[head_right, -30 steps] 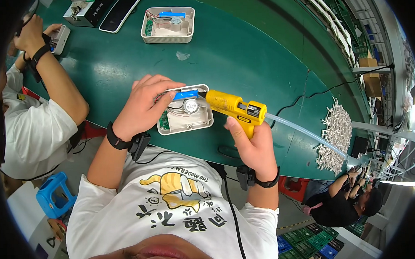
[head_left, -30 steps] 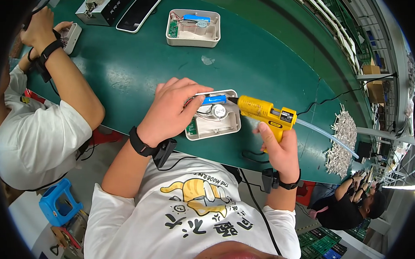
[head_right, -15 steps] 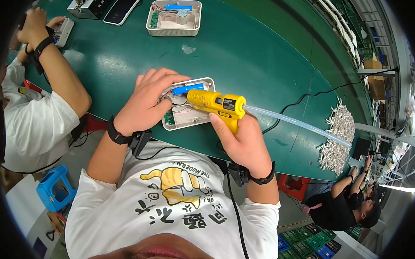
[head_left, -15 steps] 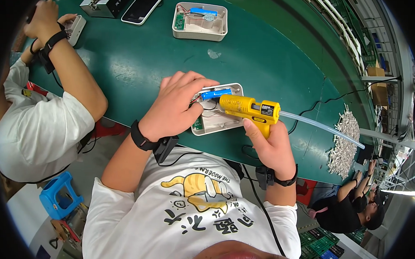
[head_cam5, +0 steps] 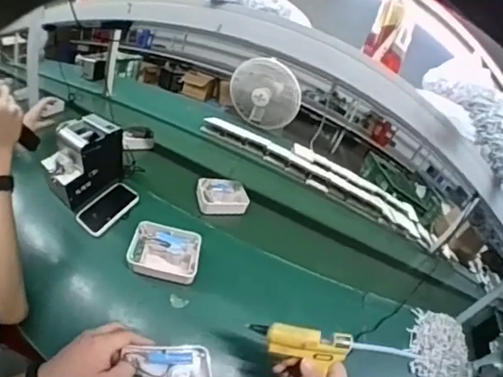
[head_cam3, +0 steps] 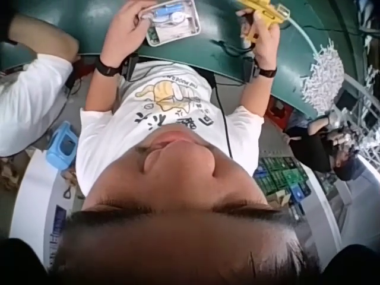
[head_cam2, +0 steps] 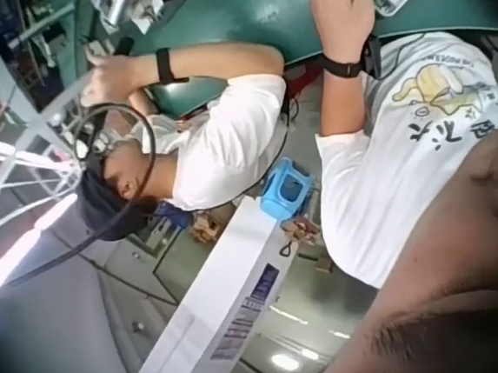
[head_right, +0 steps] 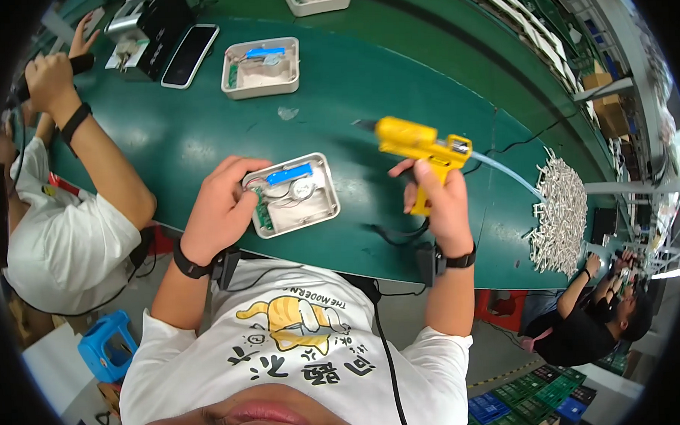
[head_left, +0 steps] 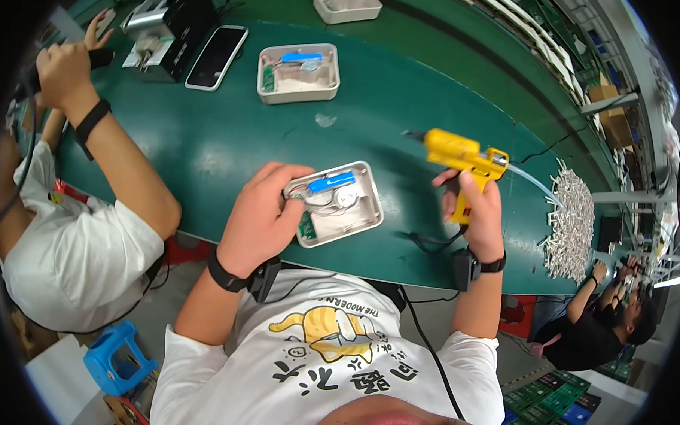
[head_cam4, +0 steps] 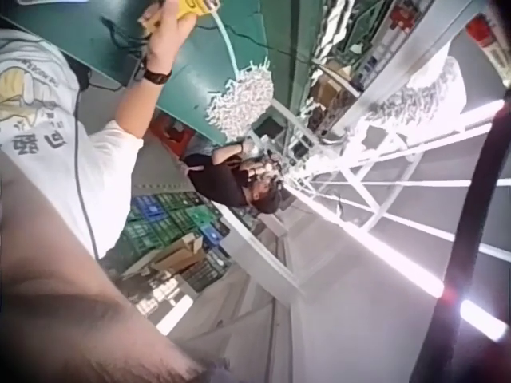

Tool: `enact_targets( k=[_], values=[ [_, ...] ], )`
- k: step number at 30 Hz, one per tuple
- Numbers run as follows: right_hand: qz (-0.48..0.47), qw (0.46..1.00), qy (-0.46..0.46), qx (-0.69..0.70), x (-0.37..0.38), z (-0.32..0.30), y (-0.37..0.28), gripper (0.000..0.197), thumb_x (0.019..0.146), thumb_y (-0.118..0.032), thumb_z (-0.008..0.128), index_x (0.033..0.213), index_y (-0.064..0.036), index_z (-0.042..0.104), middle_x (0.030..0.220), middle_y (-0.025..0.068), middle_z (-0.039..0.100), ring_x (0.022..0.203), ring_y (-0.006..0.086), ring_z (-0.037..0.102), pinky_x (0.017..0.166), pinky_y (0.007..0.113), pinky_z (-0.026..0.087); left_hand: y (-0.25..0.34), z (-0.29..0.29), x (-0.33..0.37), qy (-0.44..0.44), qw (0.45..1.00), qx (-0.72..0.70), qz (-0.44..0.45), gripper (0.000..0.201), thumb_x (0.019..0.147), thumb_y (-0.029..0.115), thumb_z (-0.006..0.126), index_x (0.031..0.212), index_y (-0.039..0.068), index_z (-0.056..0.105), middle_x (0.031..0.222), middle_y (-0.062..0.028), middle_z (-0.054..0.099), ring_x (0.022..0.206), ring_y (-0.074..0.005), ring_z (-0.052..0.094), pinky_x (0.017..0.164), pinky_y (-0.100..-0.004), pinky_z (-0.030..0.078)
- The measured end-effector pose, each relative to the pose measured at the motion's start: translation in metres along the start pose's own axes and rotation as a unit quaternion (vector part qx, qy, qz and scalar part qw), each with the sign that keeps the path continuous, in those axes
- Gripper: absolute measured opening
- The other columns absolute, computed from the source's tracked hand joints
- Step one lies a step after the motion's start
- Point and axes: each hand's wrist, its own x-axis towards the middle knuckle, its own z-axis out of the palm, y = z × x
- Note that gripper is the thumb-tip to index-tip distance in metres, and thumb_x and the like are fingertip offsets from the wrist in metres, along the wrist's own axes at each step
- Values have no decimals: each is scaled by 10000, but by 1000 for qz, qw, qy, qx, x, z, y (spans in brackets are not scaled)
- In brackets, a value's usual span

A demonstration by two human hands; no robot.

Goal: Using a hot glue gun to apply adhesive to small components and placing them on a conveyor belt.

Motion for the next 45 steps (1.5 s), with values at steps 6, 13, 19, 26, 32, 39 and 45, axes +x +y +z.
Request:
enact_targets(
  k=[6, 13, 19, 26, 32, 39, 45],
  values=[
    [-138, 944, 116, 277, 27, -54, 40, 295, 1141, -323, 512, 1198, -57, 624, 1140, 110, 726, 665, 123, 537, 606, 314, 488, -2, 35, 56, -53, 967, -249, -32, 329, 978, 13, 605, 1294, -37, 680, 1245, -140, 695, 770, -194, 771, 605, -318, 613],
    [-118, 933, 184, 285, 26, -56, 48, 313, 1137, -350, 518, 1201, -62, 621, 1143, 113, 724, 688, 121, 555, 625, 316, 504, 21, 97, 172, 23, 991, -120, 53, 408, 953, 12, 609, 1357, -24, 650, 1331, -193, 670, 1054, -289, 760, 860, -413, 630],
    [-89, 934, 196, 284, 33, -50, 49, 319, 1128, -362, 535, 1204, -64, 620, 1128, 119, 731, 665, 124, 574, 607, 323, 520, 9, 121, 236, 53, 967, -149, 201, 488, 940, 35, 595, 1426, -9, 588, 1462, -255, 557, 1296, -402, 625, 1066, -499, 547],
    [-93, 941, 207, 252, 26, -52, 47, 327, 1120, -359, 542, 1200, -51, 617, 1106, 126, 736, 650, 124, 592, 574, 320, 547, 42, 68, 297, 115, 934, 336, 33, 551, 925, 131, 673, 1452, 17, 561, 1507, -230, 490, 1345, -464, 573, 1098, -521, 529],
    [-95, 938, 205, 262, 30, -51, 49, 348, 1104, -377, 547, 1185, -48, 627, 1099, 129, 744, 640, 119, 592, 566, 310, 554, 13, 32, 332, 131, 898, 409, -91, 543, 970, 197, 655, 1496, 107, 555, 1523, -224, 476, 1365, -432, 580, 1098, -524, 536],
    [-104, 939, 208, 255, 28, -50, 45, 373, 1089, -398, 547, 1177, -47, 639, 1088, 136, 752, 634, 116, 589, 558, 302, 553, 8, 33, 358, 112, 899, 422, -35, 417, 1000, 182, 612, 1415, 160, 639, 1508, -228, 489, 1262, -435, 653, 1081, -535, 549],
    [-107, 933, 229, 256, 27, -55, 44, 345, 1083, -364, 538, 1178, -47, 636, 1089, 133, 748, 632, 116, 586, 555, 304, 551, 22, 37, 335, 124, 927, 340, 101, 223, 987, 149, 628, 1183, 84, 714, 1491, -269, 491, 1188, -497, 671, 1055, -518, 554]
  ],
)
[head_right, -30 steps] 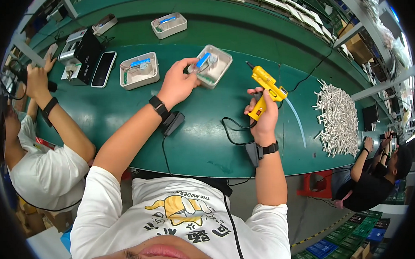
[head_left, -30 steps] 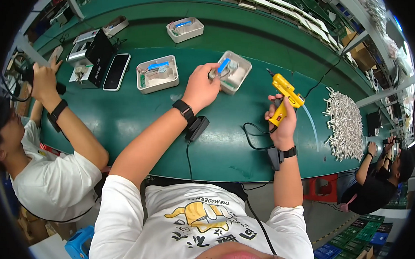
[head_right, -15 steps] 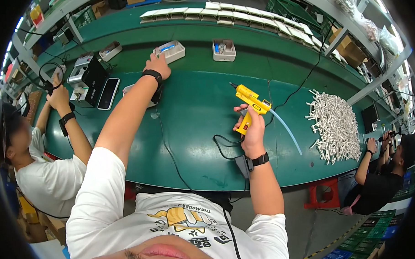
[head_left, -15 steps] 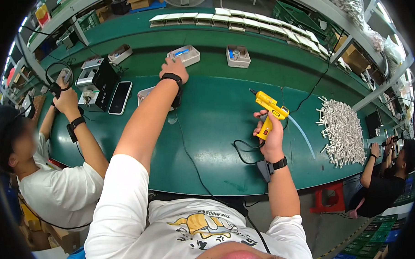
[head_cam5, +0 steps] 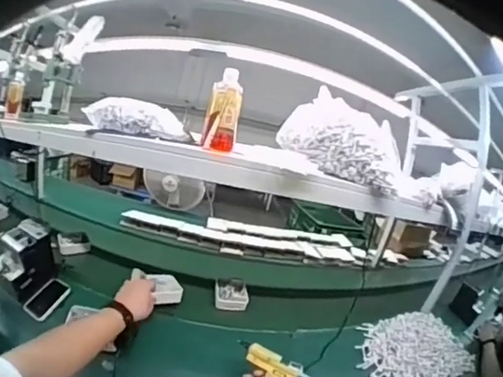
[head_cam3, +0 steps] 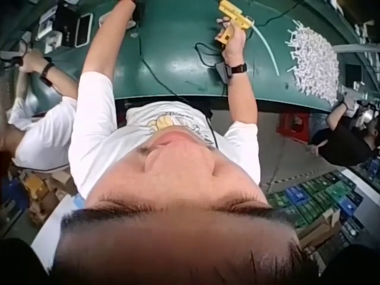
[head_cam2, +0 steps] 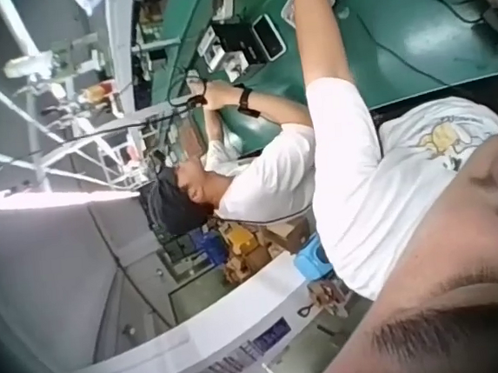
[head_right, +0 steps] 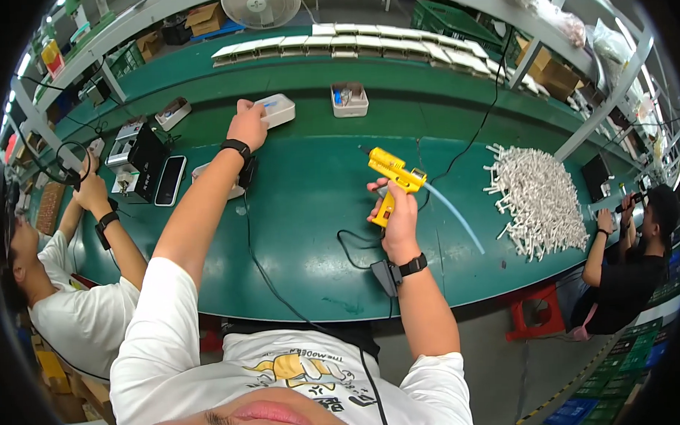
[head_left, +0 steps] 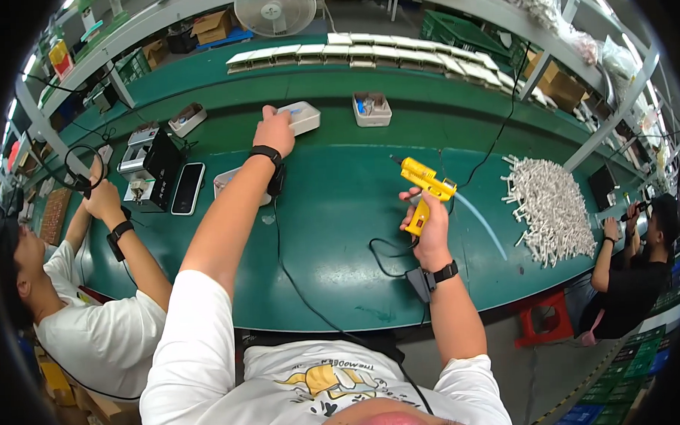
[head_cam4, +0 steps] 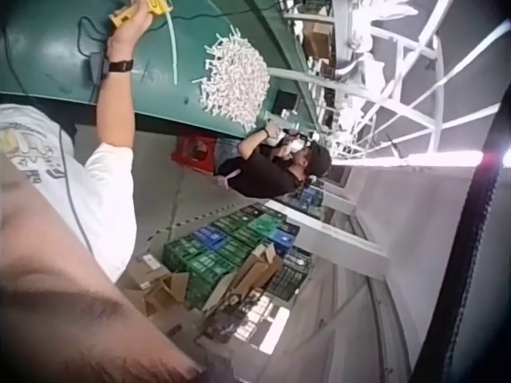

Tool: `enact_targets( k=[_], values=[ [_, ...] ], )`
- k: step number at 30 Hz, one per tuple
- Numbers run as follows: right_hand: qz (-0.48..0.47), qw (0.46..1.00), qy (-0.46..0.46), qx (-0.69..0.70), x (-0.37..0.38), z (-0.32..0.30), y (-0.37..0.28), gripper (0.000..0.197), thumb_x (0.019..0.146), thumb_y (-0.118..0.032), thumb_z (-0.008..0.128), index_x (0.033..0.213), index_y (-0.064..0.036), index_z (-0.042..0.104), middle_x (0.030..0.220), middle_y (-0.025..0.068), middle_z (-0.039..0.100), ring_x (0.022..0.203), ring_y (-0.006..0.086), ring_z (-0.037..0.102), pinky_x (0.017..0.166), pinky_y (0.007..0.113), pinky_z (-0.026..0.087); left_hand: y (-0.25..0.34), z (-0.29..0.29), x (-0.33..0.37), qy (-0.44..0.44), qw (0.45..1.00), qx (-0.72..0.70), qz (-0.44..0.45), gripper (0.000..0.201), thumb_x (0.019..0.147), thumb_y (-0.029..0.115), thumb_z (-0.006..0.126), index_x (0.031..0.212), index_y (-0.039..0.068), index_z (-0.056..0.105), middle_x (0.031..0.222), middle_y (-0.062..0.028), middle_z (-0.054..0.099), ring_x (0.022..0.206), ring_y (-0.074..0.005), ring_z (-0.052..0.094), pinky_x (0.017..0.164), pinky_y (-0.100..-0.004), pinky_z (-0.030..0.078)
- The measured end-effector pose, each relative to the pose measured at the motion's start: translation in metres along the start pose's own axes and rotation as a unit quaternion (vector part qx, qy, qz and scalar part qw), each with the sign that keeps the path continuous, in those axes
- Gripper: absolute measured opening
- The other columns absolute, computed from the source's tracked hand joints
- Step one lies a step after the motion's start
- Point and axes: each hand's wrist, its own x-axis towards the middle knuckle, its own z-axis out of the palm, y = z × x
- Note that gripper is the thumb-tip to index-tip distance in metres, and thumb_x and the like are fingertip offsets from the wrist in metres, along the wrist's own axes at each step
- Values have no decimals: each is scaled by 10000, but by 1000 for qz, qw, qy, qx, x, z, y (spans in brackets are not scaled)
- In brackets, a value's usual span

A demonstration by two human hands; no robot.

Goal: Using a hot glue gun to apply adhesive to small components and placing them on a conveyor belt.

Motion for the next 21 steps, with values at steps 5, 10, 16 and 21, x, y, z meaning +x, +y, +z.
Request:
enact_targets(
  k=[5, 10, 16, 21],
  values=[
    [2, 999, 36, -1, -4, -2, -1, 319, 1074, -342, 538, 1173, -54, 632, 1103, 131, 741, 631, 116, 579, 559, 302, 550, 42, -40, -134, 28, 958, -220, 181, 211, 905, 152, 803, 1040, 56, 672, 1513, -266, 483, 1298, -494, 599, 1081, -494, 529],
    [23, 999, 31, 7, 0, 2, -2, 315, 1077, -348, 538, 1169, -61, 629, 1116, 130, 736, 639, 114, 578, 574, 292, 549, 34, -92, -290, -88, 955, -219, 177, 184, 883, 122, 822, 981, 56, 681, 1562, -260, 484, 1381, -496, 543, 1109, -517, 503],
    [30, 1000, 2, 8, -1, 5, -6, 310, 1076, -355, 544, 1174, -73, 627, 1132, 125, 731, 662, 109, 581, 587, 285, 549, 37, -130, -334, -11, 972, -186, 139, 139, 885, 104, 801, 942, 51, 686, 1459, -223, 589, 1282, -414, 635, 1007, -454, 560],
    [44, 999, -11, 6, -5, 3, 3, 310, 1072, -356, 552, 1178, -74, 626, 1142, 117, 730, 677, 107, 583, 597, 283, 548, 33, -117, -309, 73, 981, -154, 89, 128, 886, 134, 808, 906, 46, 716, 1261, -150, 708, 1109, -341, 698, 895, -424, 583]
  ],
)
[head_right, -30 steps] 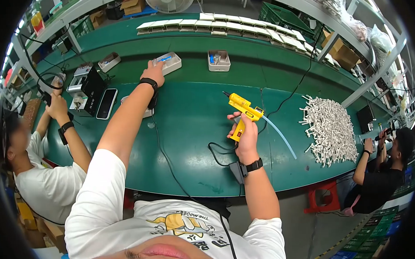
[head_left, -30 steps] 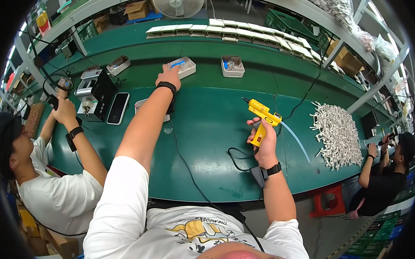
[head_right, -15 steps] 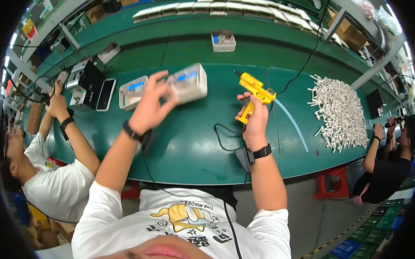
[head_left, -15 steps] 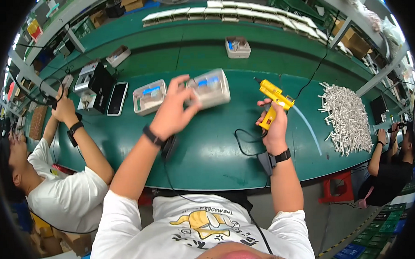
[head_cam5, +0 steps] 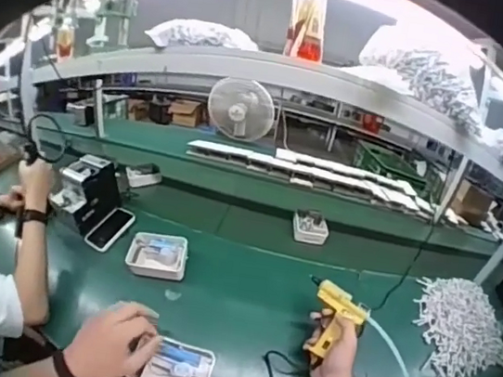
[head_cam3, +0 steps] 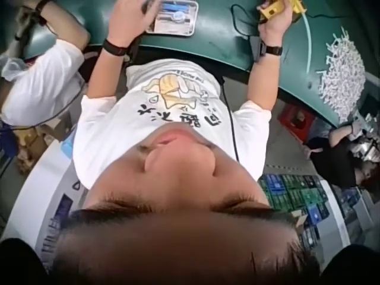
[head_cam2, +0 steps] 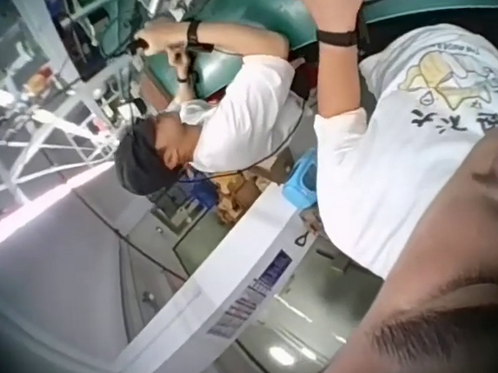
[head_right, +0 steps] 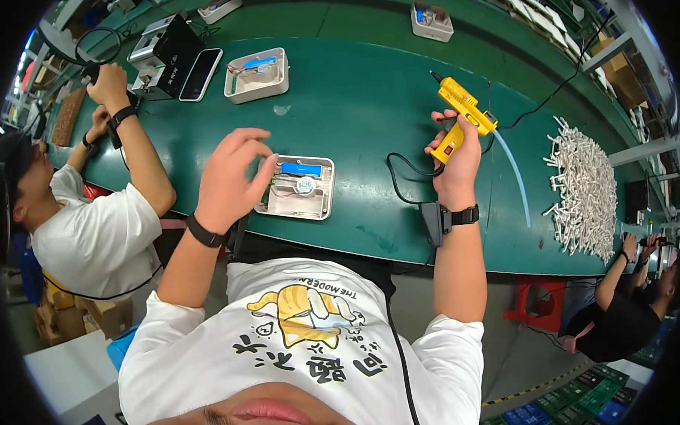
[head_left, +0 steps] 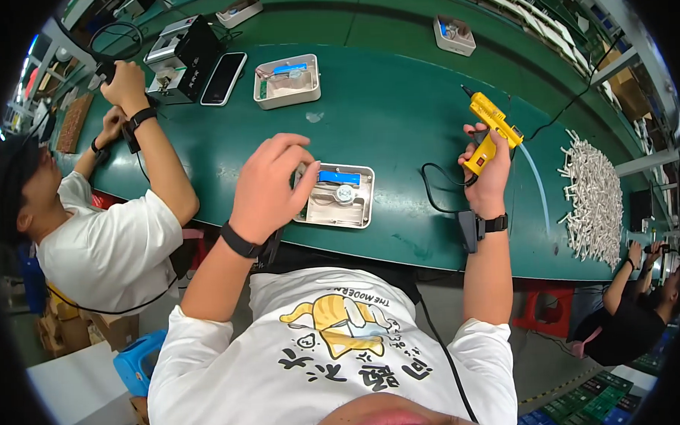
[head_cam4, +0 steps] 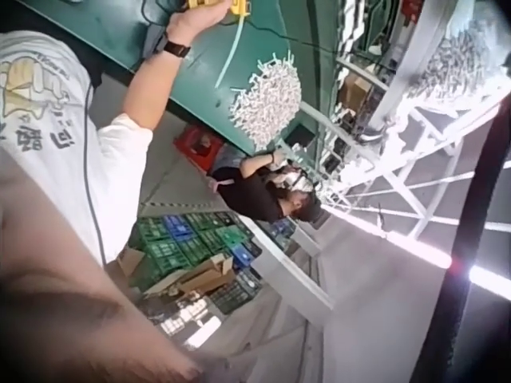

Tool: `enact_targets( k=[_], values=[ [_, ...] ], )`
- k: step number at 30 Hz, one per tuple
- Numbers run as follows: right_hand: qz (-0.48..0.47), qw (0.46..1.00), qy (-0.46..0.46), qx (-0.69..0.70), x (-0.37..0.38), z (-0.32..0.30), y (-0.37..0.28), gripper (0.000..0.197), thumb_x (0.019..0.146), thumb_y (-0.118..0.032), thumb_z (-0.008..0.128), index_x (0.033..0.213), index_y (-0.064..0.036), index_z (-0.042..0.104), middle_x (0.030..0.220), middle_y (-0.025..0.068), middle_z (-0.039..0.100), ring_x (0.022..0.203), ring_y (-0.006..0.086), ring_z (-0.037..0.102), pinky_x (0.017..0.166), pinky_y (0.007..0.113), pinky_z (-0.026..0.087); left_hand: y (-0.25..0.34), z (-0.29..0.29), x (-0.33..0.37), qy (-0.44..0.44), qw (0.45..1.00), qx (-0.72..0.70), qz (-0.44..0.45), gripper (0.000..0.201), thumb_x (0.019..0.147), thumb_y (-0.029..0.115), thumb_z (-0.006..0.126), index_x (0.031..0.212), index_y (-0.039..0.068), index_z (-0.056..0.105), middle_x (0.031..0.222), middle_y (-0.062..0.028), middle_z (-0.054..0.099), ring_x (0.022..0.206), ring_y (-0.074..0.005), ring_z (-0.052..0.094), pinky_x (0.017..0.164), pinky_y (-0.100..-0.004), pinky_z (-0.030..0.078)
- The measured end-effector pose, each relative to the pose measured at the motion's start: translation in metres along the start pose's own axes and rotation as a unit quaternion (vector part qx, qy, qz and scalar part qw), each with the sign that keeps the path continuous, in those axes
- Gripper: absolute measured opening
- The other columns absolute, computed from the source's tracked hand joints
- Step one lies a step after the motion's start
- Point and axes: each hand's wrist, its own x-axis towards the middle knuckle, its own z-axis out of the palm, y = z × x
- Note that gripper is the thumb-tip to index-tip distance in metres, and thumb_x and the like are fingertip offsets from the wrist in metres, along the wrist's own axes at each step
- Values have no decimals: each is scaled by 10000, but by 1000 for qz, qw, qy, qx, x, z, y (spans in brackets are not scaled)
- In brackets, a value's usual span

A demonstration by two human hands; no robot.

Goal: Using a hot glue gun to apply adhesive to small components and placing them on a conveyor belt.

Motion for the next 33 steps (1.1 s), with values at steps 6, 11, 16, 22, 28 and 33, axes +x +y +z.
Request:
enact_targets(
  k=[6, 11, 16, 22, 28, 33],
  values=[
    [18, 999, -31, -6, -1, 1, -3, 317, 1074, -353, 550, 1189, -67, 624, 1134, 114, 734, 680, 107, 587, 601, 284, 542, -13, 15, 4, -111, 990, 83, -26, 180, 893, 190, 823, 847, 37, 741, 1039, -70, 769, 936, -302, 687, 802, -419, 570],
    [-19, 995, -78, -65, -8, 7, -5, 332, 1072, -335, 556, 1214, -44, 627, 1135, 136, 738, 675, 110, 593, 598, 287, 537, -24, 14, 2, -108, 994, -6, -4, 185, 905, 169, 814, 828, 25, 728, 1070, -72, 783, 890, -300, 683, 784, -409, 568],
    [-40, 968, -182, -166, -43, 27, -26, 341, 1068, -299, 576, 1214, 2, 644, 1129, 158, 740, 675, 107, 596, 604, 278, 526, -21, 5, -5, -110, 991, -67, -35, 161, 942, 98, 793, 887, -18, 694, 1095, -130, 791, 943, -269, 720, 835, -375, 579],
    [59, 933, -237, -263, -113, 57, -29, 284, 1055, -214, 639, 1201, 28, 672, 1086, 107, 741, 720, 84, 599, 618, 257, 512, -22, 47, -38, 116, 947, -254, -156, 124, 1025, 66, 721, 967, -9, 639, 1070, -143, 781, 861, -224, 704, 789, -348, 562],
    [58, 899, -299, -315, -125, 68, -16, 232, 1028, -142, 710, 1201, 11, 691, 1061, 42, 727, 825, 74, 610, 710, 253, 511, -34, 52, -39, 201, 940, -245, -123, 88, 1055, 33, 684, 1027, -20, 619, 1072, -147, 773, 865, -171, 705, 770, -305, 561],
    [55, 897, -299, -321, -124, 80, -16, 231, 1022, -135, 733, 1194, 14, 697, 1056, 31, 724, 875, 74, 617, 780, 257, 512, -32, 44, -39, 210, 891, -356, -188, 64, 1067, 7, 662, 1040, -26, 613, 1122, -143, 757, 913, -131, 698, 788, -274, 568]
  ],
)
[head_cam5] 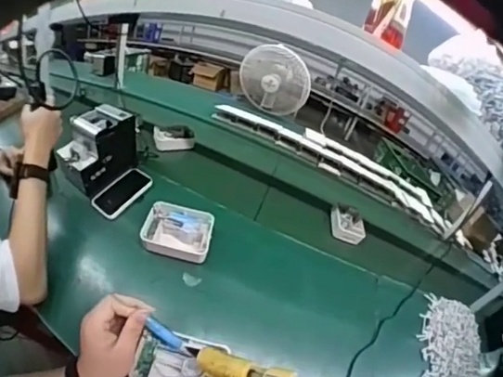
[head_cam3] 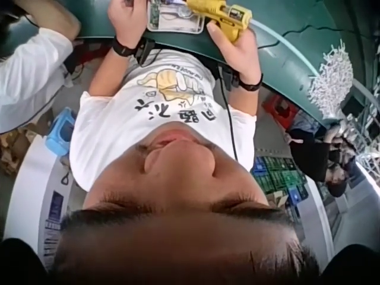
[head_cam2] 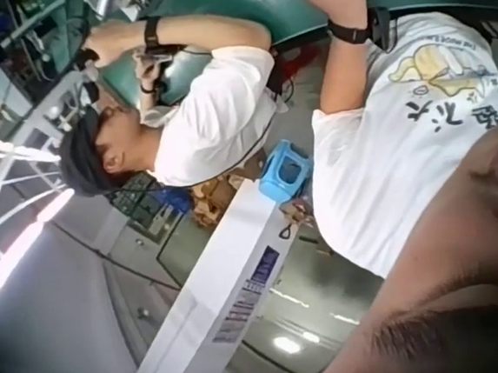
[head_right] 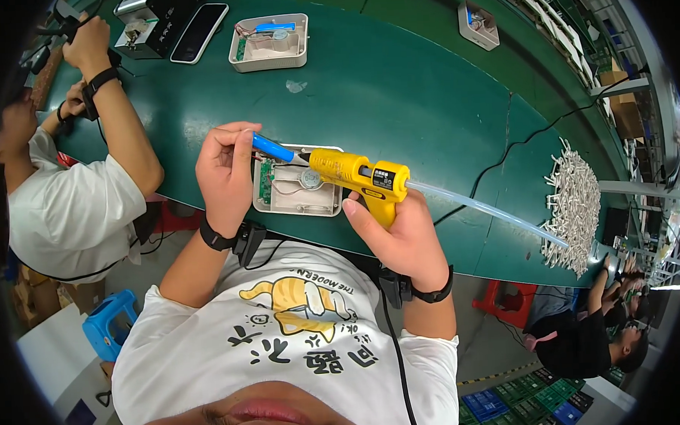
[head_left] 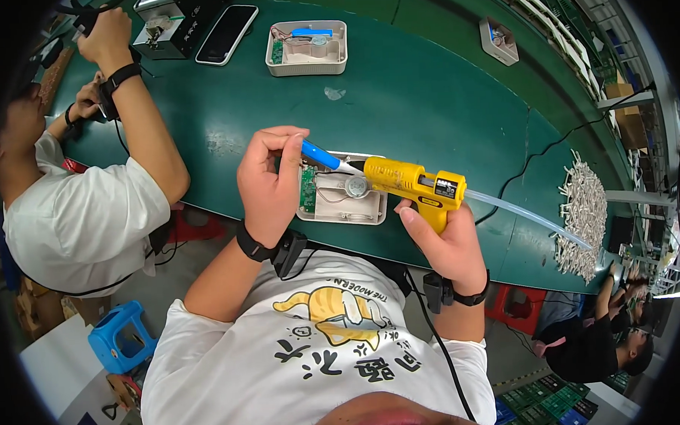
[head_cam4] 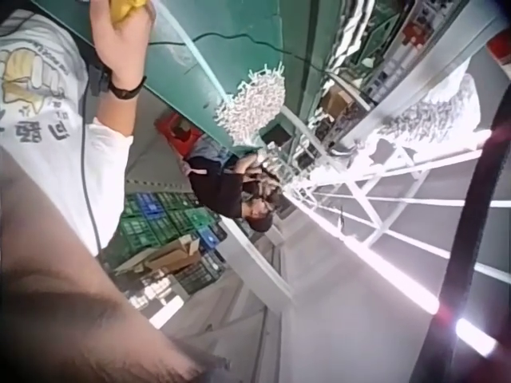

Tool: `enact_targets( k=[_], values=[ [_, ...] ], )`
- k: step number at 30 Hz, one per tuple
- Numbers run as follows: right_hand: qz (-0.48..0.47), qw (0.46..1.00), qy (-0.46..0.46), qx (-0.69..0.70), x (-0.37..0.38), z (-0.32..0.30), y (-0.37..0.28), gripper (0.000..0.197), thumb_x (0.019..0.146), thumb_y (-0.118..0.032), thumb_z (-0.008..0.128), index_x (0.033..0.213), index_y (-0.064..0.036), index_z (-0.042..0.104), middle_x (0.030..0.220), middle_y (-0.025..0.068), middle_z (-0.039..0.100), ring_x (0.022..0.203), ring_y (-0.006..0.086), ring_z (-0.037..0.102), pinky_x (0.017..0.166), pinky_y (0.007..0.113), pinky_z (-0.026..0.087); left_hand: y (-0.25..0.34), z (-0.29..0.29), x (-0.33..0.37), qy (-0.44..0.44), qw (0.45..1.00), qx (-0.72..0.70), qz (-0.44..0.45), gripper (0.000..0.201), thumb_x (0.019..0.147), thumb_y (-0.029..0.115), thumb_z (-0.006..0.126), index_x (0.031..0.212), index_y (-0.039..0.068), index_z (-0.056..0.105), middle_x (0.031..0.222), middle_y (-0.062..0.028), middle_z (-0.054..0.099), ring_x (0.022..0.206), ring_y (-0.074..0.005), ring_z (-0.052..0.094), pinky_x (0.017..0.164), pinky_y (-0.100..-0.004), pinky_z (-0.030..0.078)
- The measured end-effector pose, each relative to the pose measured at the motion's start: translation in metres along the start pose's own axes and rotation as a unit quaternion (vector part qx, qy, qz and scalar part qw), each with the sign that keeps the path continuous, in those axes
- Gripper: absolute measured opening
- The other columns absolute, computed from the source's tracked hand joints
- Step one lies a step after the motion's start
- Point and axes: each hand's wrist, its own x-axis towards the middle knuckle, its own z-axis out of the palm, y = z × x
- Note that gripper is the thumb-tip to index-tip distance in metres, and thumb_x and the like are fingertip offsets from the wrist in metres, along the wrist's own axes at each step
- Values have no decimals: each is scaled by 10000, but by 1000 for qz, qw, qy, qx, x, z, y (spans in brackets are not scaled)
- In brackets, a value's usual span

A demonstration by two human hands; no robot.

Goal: Using a hot glue gun to apply adhesive to small components and placing them on a conveyor belt.

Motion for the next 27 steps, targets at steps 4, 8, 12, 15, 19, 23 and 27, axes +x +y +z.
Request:
enact_targets(
  k=[4, 8, 12, 15, 19, 23, 27],
  values=[
    [9, 1000, 0, -21, 6, -2, -1, 235, 1028, -148, 736, 1190, 18, 697, 1061, 32, 723, 907, 87, 629, 805, 268, 523, -2, -7, 2, -16, 1000, -3, -12, 55, 1069, -3, 657, 1045, -28, 614, 1158, -140, 745, 919, -108, 686, 796, -257, 571],
    [66, 998, -2, 9, 1, -2, -6, 239, 1029, -150, 738, 1192, 20, 696, 1067, 36, 723, 938, 103, 641, 838, 280, 531, -1, -8, 1, -24, 1000, 6, 9, 61, 1065, -1, 664, 1044, -29, 614, 1167, -140, 740, 910, -103, 682, 802, -254, 575],
    [24, 1000, -5, -1, -1, 0, -2, 243, 1030, -148, 737, 1200, 20, 693, 1071, 36, 723, 937, 102, 642, 837, 278, 530, -1, -6, 2, -1, 1000, -5, 8, 64, 1062, -1, 670, 1044, -28, 615, 1161, -140, 735, 922, -106, 686, 808, -254, 578],
    [14, 1000, -11, -7, 1, 6, -2, 248, 1029, -148, 740, 1203, 21, 690, 1071, 37, 723, 944, 101, 643, 841, 278, 529, -1, -6, 3, 18, 1000, -8, 6, 61, 1060, 0, 673, 1047, -27, 621, 1150, -137, 731, 939, -113, 694, 812, -259, 583],
    [1, 1000, -7, -18, 4, 5, -1, 248, 1029, -148, 739, 1205, 18, 686, 1068, 33, 723, 918, 90, 637, 811, 267, 524, 2, -9, 5, 3, 1000, 2, -24, 40, 1076, -4, 647, 1057, -11, 613, 1197, -154, 717, 951, -114, 689, 856, -263, 578],
    [8, 1000, -3, -11, 6, 4, -3, 244, 1032, -153, 731, 1204, 14, 686, 1060, 26, 723, 859, 71, 621, 744, 246, 511, 4, -11, 8, -2, 999, -42, -30, 36, 1047, -11, 682, 1072, -18, 658, 1152, -138, 726, 896, -125, 694, 800, -267, 573],
    [-4, 1000, 14, 17, 7, 6, -1, 248, 1034, -158, 724, 1213, 9, 686, 1054, 21, 725, 808, 54, 603, 673, 226, 492, 32, -20, 21, -111, 966, 216, 86, 112, 978, -35, 735, 1087, -15, 715, 1086, -122, 732, 841, -165, 702, 750, -294, 565]
  ],
)
